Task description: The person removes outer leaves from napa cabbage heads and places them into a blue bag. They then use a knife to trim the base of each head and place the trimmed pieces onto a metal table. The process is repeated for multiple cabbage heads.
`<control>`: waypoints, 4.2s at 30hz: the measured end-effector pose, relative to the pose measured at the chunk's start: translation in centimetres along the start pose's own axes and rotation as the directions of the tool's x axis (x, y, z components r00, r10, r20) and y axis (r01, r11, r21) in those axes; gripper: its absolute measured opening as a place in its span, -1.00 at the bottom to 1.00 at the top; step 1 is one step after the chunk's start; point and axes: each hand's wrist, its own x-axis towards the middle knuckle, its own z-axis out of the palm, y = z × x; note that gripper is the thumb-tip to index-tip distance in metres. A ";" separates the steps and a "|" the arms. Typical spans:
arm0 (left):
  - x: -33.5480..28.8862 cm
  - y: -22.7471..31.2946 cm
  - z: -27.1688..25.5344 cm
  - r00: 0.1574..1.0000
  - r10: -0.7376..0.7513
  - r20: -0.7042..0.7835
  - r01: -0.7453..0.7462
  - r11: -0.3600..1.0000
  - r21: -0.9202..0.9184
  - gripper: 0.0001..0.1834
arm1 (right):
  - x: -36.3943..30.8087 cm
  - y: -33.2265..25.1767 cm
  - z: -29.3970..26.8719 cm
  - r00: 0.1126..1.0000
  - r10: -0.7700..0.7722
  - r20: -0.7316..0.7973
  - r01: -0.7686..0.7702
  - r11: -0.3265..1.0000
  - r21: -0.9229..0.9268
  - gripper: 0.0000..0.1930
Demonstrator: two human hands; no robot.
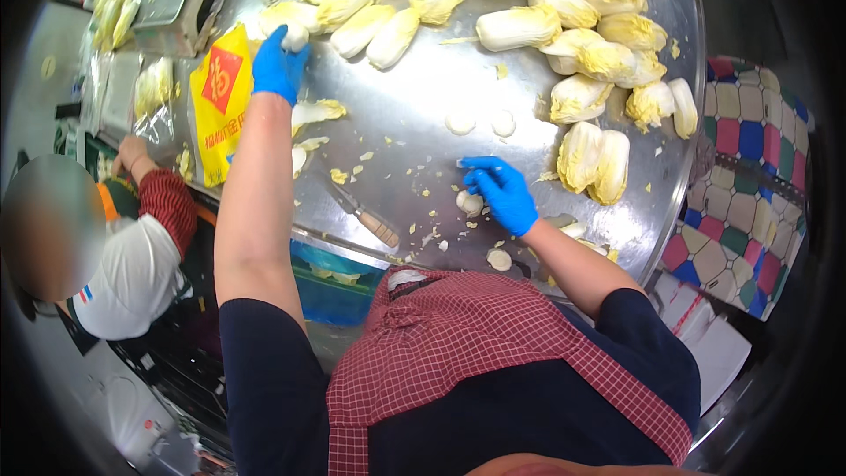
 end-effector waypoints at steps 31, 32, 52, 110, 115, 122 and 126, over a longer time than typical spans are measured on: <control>-24.4 -8.6 -9.9 0.691 0.372 0.619 -0.641 -0.080 0.764 -0.41 | 1.1 -0.9 -6.4 0.844 -0.182 -0.505 0.091 0.976 -0.199 -0.24; -26.4 -9.2 -8.4 0.753 0.343 0.561 -0.637 0.172 0.751 -0.38 | 1.1 -0.8 -5.7 0.848 -0.301 -0.436 0.189 0.940 -0.283 -0.26; -39.2 -11.6 -22.7 0.977 0.127 -0.173 -0.107 0.987 0.120 -0.42 | 4.5 1.1 19.7 0.877 -0.046 0.479 0.479 0.185 -0.858 -0.36; -44.5 -17.5 -34.5 0.921 0.309 -0.238 -0.117 0.801 0.587 -0.22 | -5.0 7.2 27.1 0.230 0.542 0.808 0.602 0.574 -0.556 -0.43; -45.0 -17.7 -34.8 0.904 0.347 -0.250 -0.147 0.801 0.580 -0.20 | -3.6 8.0 27.0 0.293 0.635 0.715 0.594 0.465 -0.656 -0.33; -44.5 -15.2 -34.2 0.909 0.360 -0.211 -0.188 0.805 0.563 -0.16 | -4.3 7.8 27.3 0.302 0.592 0.747 0.509 0.562 -0.651 -0.39; -44.0 -15.7 -34.1 0.906 0.385 -0.174 -0.214 0.772 0.598 -0.17 | -5.8 5.0 27.0 0.242 0.505 0.828 0.632 0.565 -0.530 -0.42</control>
